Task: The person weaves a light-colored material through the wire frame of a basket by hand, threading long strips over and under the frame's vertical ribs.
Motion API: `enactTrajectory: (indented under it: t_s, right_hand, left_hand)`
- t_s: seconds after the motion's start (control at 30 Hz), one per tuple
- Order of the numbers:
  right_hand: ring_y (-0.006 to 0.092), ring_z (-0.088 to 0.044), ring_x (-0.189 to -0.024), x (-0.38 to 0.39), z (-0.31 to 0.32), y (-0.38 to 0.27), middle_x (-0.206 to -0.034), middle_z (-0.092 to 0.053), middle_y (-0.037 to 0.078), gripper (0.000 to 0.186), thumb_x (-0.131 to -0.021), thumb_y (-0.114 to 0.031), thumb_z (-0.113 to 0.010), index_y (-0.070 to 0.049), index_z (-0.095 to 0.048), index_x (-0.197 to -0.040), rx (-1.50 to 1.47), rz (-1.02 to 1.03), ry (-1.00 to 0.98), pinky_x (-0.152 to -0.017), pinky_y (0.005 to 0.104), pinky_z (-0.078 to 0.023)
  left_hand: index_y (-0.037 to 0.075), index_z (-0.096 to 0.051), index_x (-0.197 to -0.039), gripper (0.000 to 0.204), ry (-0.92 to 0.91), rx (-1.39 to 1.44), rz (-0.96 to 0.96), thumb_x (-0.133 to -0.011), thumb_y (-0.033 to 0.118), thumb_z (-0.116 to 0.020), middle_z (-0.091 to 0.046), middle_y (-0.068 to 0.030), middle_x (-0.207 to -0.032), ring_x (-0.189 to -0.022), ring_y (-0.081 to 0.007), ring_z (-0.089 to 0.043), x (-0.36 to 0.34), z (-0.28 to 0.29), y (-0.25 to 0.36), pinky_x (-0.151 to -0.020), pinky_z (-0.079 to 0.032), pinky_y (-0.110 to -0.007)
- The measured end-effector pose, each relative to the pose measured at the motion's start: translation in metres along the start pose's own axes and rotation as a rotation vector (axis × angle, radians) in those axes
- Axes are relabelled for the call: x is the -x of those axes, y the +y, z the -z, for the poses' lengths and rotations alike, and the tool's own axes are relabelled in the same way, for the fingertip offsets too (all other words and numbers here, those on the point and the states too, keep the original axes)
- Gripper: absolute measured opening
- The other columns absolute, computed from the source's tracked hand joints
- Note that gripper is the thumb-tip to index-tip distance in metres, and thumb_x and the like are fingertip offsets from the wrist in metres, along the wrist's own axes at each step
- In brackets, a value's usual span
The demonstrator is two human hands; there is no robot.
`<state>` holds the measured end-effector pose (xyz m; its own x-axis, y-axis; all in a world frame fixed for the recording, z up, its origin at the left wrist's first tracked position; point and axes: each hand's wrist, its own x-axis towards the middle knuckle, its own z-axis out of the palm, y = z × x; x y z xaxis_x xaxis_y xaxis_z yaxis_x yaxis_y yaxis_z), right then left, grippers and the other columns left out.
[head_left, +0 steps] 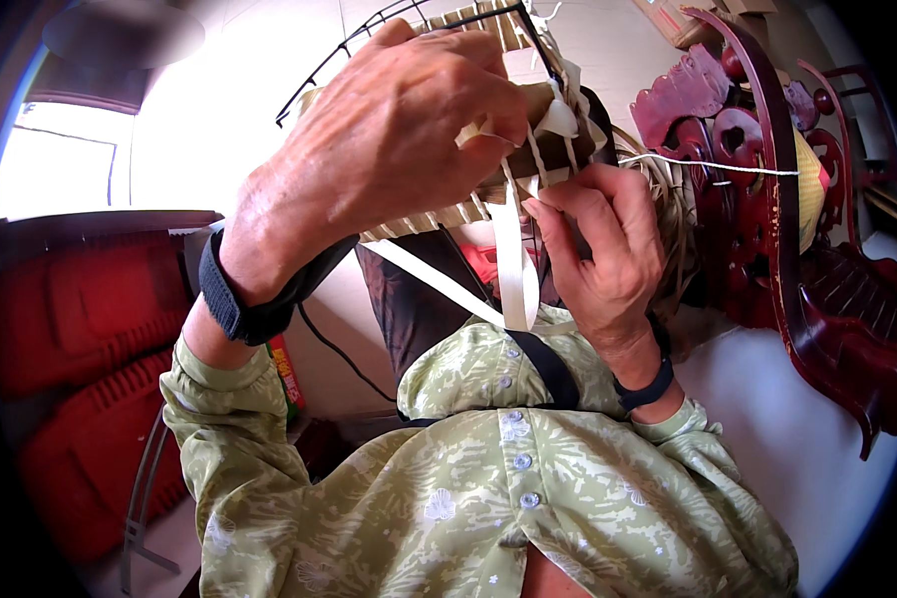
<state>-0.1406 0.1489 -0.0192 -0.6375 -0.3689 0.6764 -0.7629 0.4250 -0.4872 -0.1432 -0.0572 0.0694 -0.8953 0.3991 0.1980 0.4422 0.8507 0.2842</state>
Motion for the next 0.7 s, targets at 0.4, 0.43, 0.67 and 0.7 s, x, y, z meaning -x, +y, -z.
enactTrajectory:
  t_s: [0.4,0.43,0.67,0.7]
  right_hand:
    - [0.0111,-0.059,-0.068,0.021,0.008,0.022,-0.085,-0.062,0.005,0.01,-0.088,-0.001,-0.071,-0.002,-0.066,-0.097,-0.392,-0.399,0.089,-0.058,0.025,-0.047]
    - [0.0104,-0.059,-0.068,0.022,0.008,0.023,-0.085,-0.062,0.005,0.009,-0.09,-0.004,-0.07,-0.001,-0.066,-0.098,-0.426,-0.469,0.109,-0.058,0.0248,-0.046]
    - [0.008,-0.056,-0.063,0.019,0.018,0.025,-0.083,-0.061,0.004,0.044,-0.101,-0.045,-0.056,-0.001,-0.063,-0.1,-0.846,-1.039,-0.224,-0.053,0.0223,-0.043]
    - [0.0086,-0.056,-0.062,0.019,0.016,0.023,-0.083,-0.061,0.004,0.047,-0.101,-0.047,-0.055,-0.001,-0.063,-0.099,-0.971,-1.143,-0.253,-0.053,0.0227,-0.043]
  left_hand:
    - [0.01,-0.072,-0.084,0.013,0.033,0.048,-0.022,-0.073,0.014,-0.077,-0.067,-0.0034,-0.102,-0.088,-0.0201,-0.057,0.006,0.001,-0.007,-0.084,-0.043,-0.036]
    - [0.009,-0.071,-0.083,0.012,0.018,0.088,0.006,-0.074,0.014,-0.077,-0.068,-0.0039,-0.102,-0.088,-0.0197,-0.057,0.006,0.004,-0.007,-0.083,-0.042,-0.036]
    - [0.006,-0.067,-0.082,0.015,0.176,0.226,0.184,-0.08,0.015,-0.08,-0.067,-0.0009,-0.079,-0.074,-0.0162,-0.056,0.027,0.005,-0.003,-0.075,-0.041,-0.033]
    - [0.006,-0.067,-0.083,0.015,0.197,0.253,0.214,-0.08,0.014,-0.08,-0.067,-0.0011,-0.079,-0.075,-0.0164,-0.056,0.032,0.006,-0.001,-0.075,-0.042,-0.033]
